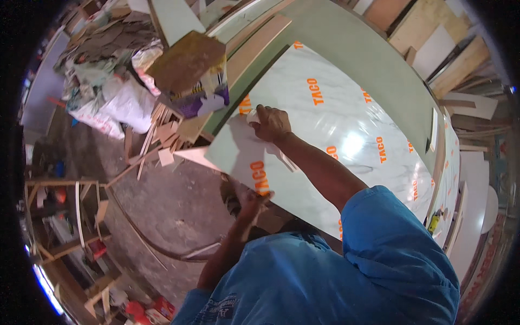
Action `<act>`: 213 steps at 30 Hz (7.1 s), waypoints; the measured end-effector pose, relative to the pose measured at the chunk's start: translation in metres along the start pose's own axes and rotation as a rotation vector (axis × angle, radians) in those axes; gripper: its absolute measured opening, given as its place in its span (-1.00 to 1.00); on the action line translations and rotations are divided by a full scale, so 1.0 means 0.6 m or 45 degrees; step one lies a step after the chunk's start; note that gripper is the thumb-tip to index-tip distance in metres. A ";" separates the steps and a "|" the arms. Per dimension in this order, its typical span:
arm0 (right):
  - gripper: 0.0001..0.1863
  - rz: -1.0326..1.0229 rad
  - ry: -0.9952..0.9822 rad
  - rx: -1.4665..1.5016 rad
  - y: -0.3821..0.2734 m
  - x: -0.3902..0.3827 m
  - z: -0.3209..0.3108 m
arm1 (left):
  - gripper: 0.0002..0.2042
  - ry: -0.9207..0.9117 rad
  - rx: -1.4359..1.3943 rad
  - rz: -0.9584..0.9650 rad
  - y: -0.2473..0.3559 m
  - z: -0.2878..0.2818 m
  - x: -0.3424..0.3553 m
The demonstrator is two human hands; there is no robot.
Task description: The person aligns a decorative laminate sheet onto a wooden board, presses it down by hand, and uses a cloth-covered wooden block to smooth out the surface and secure the edges.
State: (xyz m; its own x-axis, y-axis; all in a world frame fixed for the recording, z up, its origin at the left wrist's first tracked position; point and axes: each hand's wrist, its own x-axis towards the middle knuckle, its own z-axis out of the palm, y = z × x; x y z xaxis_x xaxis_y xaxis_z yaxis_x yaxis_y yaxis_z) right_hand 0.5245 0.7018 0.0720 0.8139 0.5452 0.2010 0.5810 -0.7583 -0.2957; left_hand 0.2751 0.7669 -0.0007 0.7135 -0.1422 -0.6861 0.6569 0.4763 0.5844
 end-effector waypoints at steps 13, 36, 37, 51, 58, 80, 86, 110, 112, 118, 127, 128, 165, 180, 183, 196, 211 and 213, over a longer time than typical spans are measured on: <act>-0.40 0.619 -0.152 -0.305 0.211 0.321 -0.017 | -0.74 -0.230 -0.145 -0.020 0.037 -0.028 -0.001; -0.68 0.161 -0.207 0.160 0.028 -0.071 -0.032 | -0.55 0.131 -0.327 0.278 0.218 -0.147 0.079; -0.68 0.229 -0.177 0.153 0.036 -0.081 -0.050 | -0.54 0.172 -0.267 0.255 0.234 -0.127 0.064; -0.67 1.010 0.148 0.210 0.333 0.099 -0.059 | -0.42 0.327 1.300 0.843 0.278 -0.111 0.018; -0.41 1.297 0.526 0.399 0.068 -0.233 -0.159 | -0.41 0.124 2.368 1.578 0.341 -0.111 0.086; -0.27 3.721 0.783 1.311 -0.863 -0.747 0.342 | -0.22 -1.673 1.722 -0.285 0.198 0.064 -0.090; -0.35 3.483 0.757 1.341 -0.866 -0.803 0.357 | -0.06 -2.556 1.085 -0.772 0.232 0.264 -0.483; -0.42 3.571 1.086 1.078 -0.782 -1.142 0.300 | -0.86 -2.416 1.486 0.553 -0.015 0.448 -0.556; -0.43 3.489 1.165 1.246 -0.766 -1.135 0.304 | -0.84 -2.111 1.705 0.551 -0.085 0.470 -0.452; -0.55 3.428 1.296 1.124 -0.682 -1.105 0.263 | -0.15 -1.637 2.481 1.546 -0.242 0.537 -0.131; -0.47 3.595 1.637 0.907 -0.580 -1.162 0.171 | 0.00 -1.890 2.467 1.755 -0.379 0.610 -0.025; -0.47 3.629 1.596 0.825 -0.562 -1.163 0.158 | 0.00 -1.940 2.464 1.731 -0.391 0.625 -0.027; -0.60 3.665 2.450 0.769 -0.662 -1.835 0.053 | -0.66 -2.228 2.839 0.259 -0.996 0.607 0.027; -0.46 3.566 1.872 1.596 -0.477 -1.807 0.218 | -0.68 -2.237 3.141 0.228 -1.321 0.859 -0.095; -0.48 3.610 1.909 1.674 -0.442 -1.899 0.163 | -0.69 -2.387 3.164 0.222 -1.435 0.941 -0.083; -0.56 3.614 2.272 0.643 -0.095 -2.591 -0.318 | -0.56 -2.282 2.837 0.739 -1.812 1.590 -0.292; -0.43 3.570 1.356 1.672 0.134 -2.761 -0.207 | -0.61 -2.566 3.326 0.957 -1.862 1.582 -0.075; -0.42 3.582 1.266 1.795 0.143 -2.802 -0.209 | -0.62 -2.366 3.561 0.765 -1.881 1.590 -0.066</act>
State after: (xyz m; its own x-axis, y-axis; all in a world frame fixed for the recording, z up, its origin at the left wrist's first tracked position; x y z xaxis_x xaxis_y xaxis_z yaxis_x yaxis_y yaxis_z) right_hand -0.7926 -0.3245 -0.1740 -0.4447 -0.1570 -0.8818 -0.1554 0.9831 -0.0967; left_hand -0.2625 -0.5928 -0.2197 -0.3192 -0.6108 -0.7246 -0.9418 0.2895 0.1708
